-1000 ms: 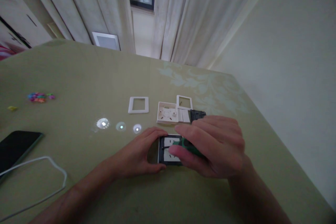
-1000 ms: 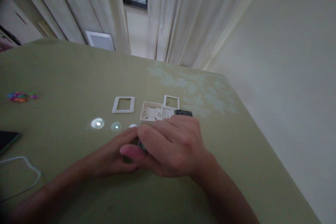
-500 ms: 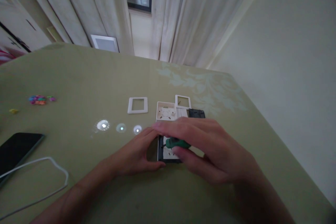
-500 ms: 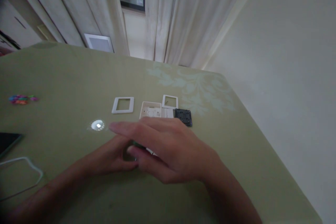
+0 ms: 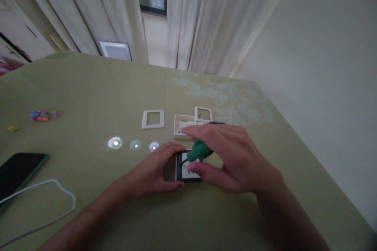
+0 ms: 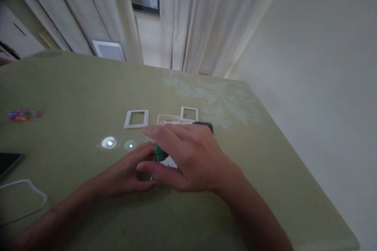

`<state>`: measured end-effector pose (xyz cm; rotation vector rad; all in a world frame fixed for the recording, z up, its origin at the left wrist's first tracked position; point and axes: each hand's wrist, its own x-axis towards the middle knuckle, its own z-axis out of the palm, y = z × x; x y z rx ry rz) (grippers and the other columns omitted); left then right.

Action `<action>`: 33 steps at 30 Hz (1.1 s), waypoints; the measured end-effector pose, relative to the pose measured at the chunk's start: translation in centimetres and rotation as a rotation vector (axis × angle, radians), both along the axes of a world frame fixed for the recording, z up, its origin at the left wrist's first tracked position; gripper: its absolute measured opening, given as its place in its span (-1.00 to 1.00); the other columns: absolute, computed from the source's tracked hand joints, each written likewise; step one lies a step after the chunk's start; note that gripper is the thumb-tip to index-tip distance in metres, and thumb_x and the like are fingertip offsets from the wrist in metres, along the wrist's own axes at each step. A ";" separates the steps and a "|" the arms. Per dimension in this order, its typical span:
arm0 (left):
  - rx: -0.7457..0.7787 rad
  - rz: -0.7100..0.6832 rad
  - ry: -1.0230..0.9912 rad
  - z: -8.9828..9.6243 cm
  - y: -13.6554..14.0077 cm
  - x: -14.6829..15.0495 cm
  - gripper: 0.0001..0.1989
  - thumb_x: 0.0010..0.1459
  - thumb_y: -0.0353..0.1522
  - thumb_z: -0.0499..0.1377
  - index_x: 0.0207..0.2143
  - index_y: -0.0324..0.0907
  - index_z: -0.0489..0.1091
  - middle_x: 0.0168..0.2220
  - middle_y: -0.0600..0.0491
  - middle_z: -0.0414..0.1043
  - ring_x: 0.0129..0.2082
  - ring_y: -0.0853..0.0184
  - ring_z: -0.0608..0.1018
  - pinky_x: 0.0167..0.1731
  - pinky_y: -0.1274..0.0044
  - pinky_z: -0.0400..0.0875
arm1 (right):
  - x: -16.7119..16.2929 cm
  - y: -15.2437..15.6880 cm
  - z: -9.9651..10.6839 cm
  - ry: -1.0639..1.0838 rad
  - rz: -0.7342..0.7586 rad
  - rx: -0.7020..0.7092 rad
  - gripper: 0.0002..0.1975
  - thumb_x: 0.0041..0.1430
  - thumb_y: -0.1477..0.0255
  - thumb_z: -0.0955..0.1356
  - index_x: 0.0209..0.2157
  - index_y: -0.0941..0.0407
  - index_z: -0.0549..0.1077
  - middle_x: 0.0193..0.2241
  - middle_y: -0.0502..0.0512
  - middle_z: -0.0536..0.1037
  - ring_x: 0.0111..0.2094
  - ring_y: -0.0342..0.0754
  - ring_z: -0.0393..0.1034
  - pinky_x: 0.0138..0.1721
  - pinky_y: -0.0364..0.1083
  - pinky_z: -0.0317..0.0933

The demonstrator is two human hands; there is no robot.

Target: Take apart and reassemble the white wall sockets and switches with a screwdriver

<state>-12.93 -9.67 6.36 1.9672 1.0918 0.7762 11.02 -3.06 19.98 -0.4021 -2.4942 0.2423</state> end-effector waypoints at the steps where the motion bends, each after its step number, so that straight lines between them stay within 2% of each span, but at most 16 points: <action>1: 0.001 0.001 0.002 0.0 0.0 0.0 -0.22 0.12 -0.24 0.50 0.33 0.12 0.27 0.31 -0.01 0.41 0.30 -0.03 0.46 0.31 0.11 0.42 | 0.0 0.0 0.0 -0.017 0.061 -0.101 -0.59 0.51 0.34 0.27 0.28 0.16 0.39 0.02 0.21 0.69 0.00 0.04 0.61 0.00 -0.01 0.45; 3: 0.002 0.003 0.008 0.0 0.0 0.0 -0.18 0.12 -0.25 0.50 0.35 0.11 0.24 0.33 -0.03 0.39 0.32 -0.05 0.44 0.33 0.09 0.39 | -0.1 0.0 0.0 -0.037 0.109 -0.165 -0.55 0.52 0.40 0.23 0.36 0.16 0.32 0.11 0.24 0.65 0.06 0.02 0.59 0.05 0.00 0.45; 5: -0.004 0.005 0.006 0.1 0.0 0.0 -0.19 0.12 -0.25 0.50 0.35 0.12 0.24 0.32 -0.03 0.39 0.33 -0.05 0.43 0.34 0.10 0.38 | -0.4 0.0 -0.2 0.019 0.044 -0.009 -0.71 0.49 0.36 0.35 0.15 0.14 0.50 -0.18 0.10 0.71 -0.24 -0.06 0.61 -0.18 -0.09 0.43; 7: -0.017 -0.007 -0.002 0.1 0.0 0.0 -0.22 0.14 -0.25 0.49 0.33 0.12 0.25 0.31 -0.01 0.40 0.31 -0.05 0.45 0.32 0.12 0.41 | -0.6 0.0 -0.4 0.072 -0.017 0.139 -0.80 0.42 0.29 0.45 -0.10 0.14 0.57 -0.43 -0.02 0.63 -0.46 -0.10 0.49 -0.35 -0.11 0.33; 8: -0.019 -0.009 -0.005 0.1 0.0 0.0 -0.23 0.14 -0.25 0.49 0.33 0.12 0.25 0.31 -0.01 0.40 0.30 -0.05 0.46 0.31 0.12 0.42 | -0.6 0.0 -0.4 0.077 -0.012 0.144 -0.77 0.43 0.26 0.43 -0.12 0.15 0.57 -0.42 0.01 0.63 -0.44 -0.08 0.50 -0.34 -0.09 0.34; 11: -0.002 0.007 -0.001 0.0 -0.1 0.0 -0.20 0.14 -0.25 0.48 0.35 0.15 0.23 0.33 -0.01 0.39 0.32 -0.08 0.44 0.32 0.07 0.41 | -0.4 -0.2 0.1 -0.014 0.125 -0.056 -0.60 0.53 0.33 0.21 0.17 0.25 0.48 -0.04 0.26 0.68 -0.05 0.05 0.61 -0.06 0.00 0.46; 12: 0.007 0.013 0.005 0.0 -0.1 0.0 -0.18 0.14 -0.25 0.48 0.37 0.17 0.21 0.34 -0.01 0.38 0.33 -0.09 0.44 0.33 0.05 0.39 | -0.3 -0.2 0.2 -0.031 0.144 -0.084 -0.58 0.53 0.38 0.17 0.23 0.25 0.44 0.01 0.26 0.67 0.00 0.04 0.60 -0.02 0.00 0.46; 16: -0.002 -0.004 -0.003 -0.1 -0.1 0.0 -0.23 0.14 -0.25 0.49 0.32 0.17 0.24 0.32 0.01 0.40 0.29 -0.07 0.47 0.30 0.08 0.43 | -0.1 -0.3 0.1 0.014 -0.024 0.180 -0.82 0.49 0.39 0.33 -0.04 0.14 0.56 -0.38 0.02 0.64 -0.42 -0.10 0.49 -0.35 -0.11 0.33; 17: -0.010 -0.007 -0.010 -0.2 -0.1 0.0 -0.26 0.14 -0.25 0.50 0.30 0.16 0.26 0.31 0.01 0.41 0.28 -0.06 0.48 0.29 0.09 0.44 | -0.1 -0.3 0.0 0.017 -0.046 0.206 -0.83 0.48 0.37 0.34 -0.07 0.14 0.55 -0.39 0.03 0.64 -0.44 -0.09 0.47 -0.36 -0.09 0.32; 19: -0.010 -0.008 -0.012 -0.4 -0.1 0.0 -0.24 0.14 -0.26 0.49 0.31 0.13 0.26 0.33 -0.01 0.38 0.30 -0.07 0.46 0.30 0.08 0.42 | -0.3 -0.2 -0.1 0.001 0.029 0.098 -0.74 0.49 0.36 0.27 0.01 0.17 0.52 -0.20 0.15 0.68 -0.24 -0.01 0.57 -0.21 -0.04 0.41; 22: 0.033 -0.001 -0.002 -0.7 -0.2 -0.1 -0.17 0.15 -0.26 0.50 0.37 0.12 0.19 0.39 -0.04 0.32 0.32 -0.07 0.44 0.32 0.06 0.39 | -0.7 -0.1 -0.3 -0.035 0.153 -0.112 -0.66 0.51 0.45 0.19 0.18 0.21 0.41 0.08 0.26 0.63 0.08 0.02 0.55 0.03 0.01 0.44; 25: 0.044 -0.008 -0.001 -0.6 -0.2 -0.1 -0.21 0.19 -0.28 0.48 0.38 0.10 0.21 0.32 -0.03 0.39 0.26 -0.02 0.49 0.29 0.12 0.43 | -0.9 -0.3 -0.7 -0.022 0.053 0.024 -0.82 0.54 0.34 0.33 0.02 0.12 0.49 -0.24 0.04 0.69 -0.27 -0.09 0.57 -0.27 -0.10 0.36; 27: 0.036 -0.011 -0.020 -0.3 -0.2 -0.1 -0.24 0.20 -0.30 0.46 0.37 0.09 0.23 0.29 -0.02 0.43 0.23 0.00 0.50 0.26 0.15 0.46 | -0.9 -0.4 -0.8 0.011 -0.014 0.139 -0.77 0.48 0.21 0.42 -0.11 0.10 0.52 -0.43 -0.05 0.62 -0.46 -0.12 0.47 -0.41 -0.10 0.25; 29: 0.025 -0.013 -0.037 -0.1 -0.2 0.0 -0.26 0.19 -0.30 0.46 0.35 0.09 0.25 0.31 -0.03 0.40 0.26 -0.01 0.49 0.26 0.14 0.46 | -0.8 -0.5 -0.5 0.025 0.004 0.107 -0.72 0.49 0.19 0.39 -0.04 0.14 0.53 -0.31 0.06 0.68 -0.35 -0.05 0.55 -0.32 -0.07 0.35; 31: 0.027 -0.010 -0.034 -0.2 -0.2 0.0 -0.26 0.18 -0.29 0.47 0.34 0.09 0.26 0.34 -0.04 0.38 0.31 -0.04 0.46 0.30 0.13 0.43 | -0.6 -0.4 0.1 0.006 0.085 -0.055 -0.64 0.55 0.31 0.27 0.20 0.21 0.45 0.01 0.25 0.69 -0.01 0.05 0.60 -0.03 0.00 0.45; 33: 0.045 0.004 -0.024 -0.3 -0.2 0.0 -0.23 0.17 -0.29 0.47 0.36 0.10 0.25 0.35 -0.03 0.37 0.34 -0.07 0.44 0.33 0.11 0.39 | -0.3 -0.2 0.6 -0.006 0.188 -0.217 -0.58 0.57 0.43 0.21 0.34 0.21 0.34 0.18 0.27 0.61 0.17 0.03 0.53 0.16 0.02 0.42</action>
